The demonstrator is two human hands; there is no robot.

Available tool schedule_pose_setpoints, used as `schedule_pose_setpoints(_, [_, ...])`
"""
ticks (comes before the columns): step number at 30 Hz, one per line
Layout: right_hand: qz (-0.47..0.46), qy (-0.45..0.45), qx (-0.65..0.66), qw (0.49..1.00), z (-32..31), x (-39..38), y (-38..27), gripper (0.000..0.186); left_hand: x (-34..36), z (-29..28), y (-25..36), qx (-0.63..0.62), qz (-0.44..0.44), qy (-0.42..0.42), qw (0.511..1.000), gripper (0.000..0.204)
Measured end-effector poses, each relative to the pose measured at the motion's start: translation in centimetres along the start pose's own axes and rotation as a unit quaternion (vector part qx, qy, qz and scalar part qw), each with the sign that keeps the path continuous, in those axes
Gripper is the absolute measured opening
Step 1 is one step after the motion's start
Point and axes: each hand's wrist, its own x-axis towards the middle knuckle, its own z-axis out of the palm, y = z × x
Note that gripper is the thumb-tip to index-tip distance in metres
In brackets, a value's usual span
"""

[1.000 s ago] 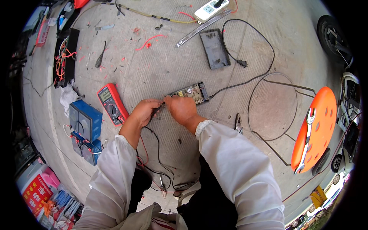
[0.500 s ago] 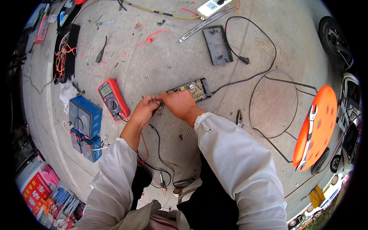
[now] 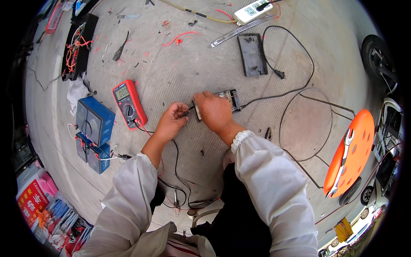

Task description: The person sits on the ground and uses a multimeter to test connections on an open electronic device. They then use a wrench and scissors to strip and prepare wires, connect them to the device, and finally reassemble the device's casing.

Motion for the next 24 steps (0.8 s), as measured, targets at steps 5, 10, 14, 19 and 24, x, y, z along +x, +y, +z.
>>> schedule_pose_setpoints(5, [-0.09, -0.047, -0.004, 0.995, 0.4, 2.3, -0.4, 0.014, 0.2, 0.6, -0.4, -0.002, 0.007, -0.036, 0.999, 0.018])
schedule_pose_setpoints(10, [-0.083, -0.094, -0.033, 0.992, 0.9, 2.8, -0.3, 0.015, 0.2, 0.3, 0.3, 0.059, -0.024, -0.032, 0.997, 0.016])
schedule_pose_setpoints(14, [-0.033, -0.085, -0.056, 0.994, 0.5, 1.9, -0.4, 0.014, 0.4, 0.0, 0.1, 0.099, -0.034, -0.011, 0.994, 0.018])
schedule_pose_setpoints(19, [0.0, -0.04, -0.058, 0.998, 0.7, 1.2, -0.6, 0.012, 1.2, 0.5, 0.2, 0.059, -0.066, 0.037, 0.995, 0.02])
schedule_pose_setpoints(24, [0.095, -0.029, 0.0, 0.995, 1.2, -0.1, -1.6, 0.013, 2.2, 0.4, -0.2, 0.042, -0.064, 0.056, 0.995, 0.022])
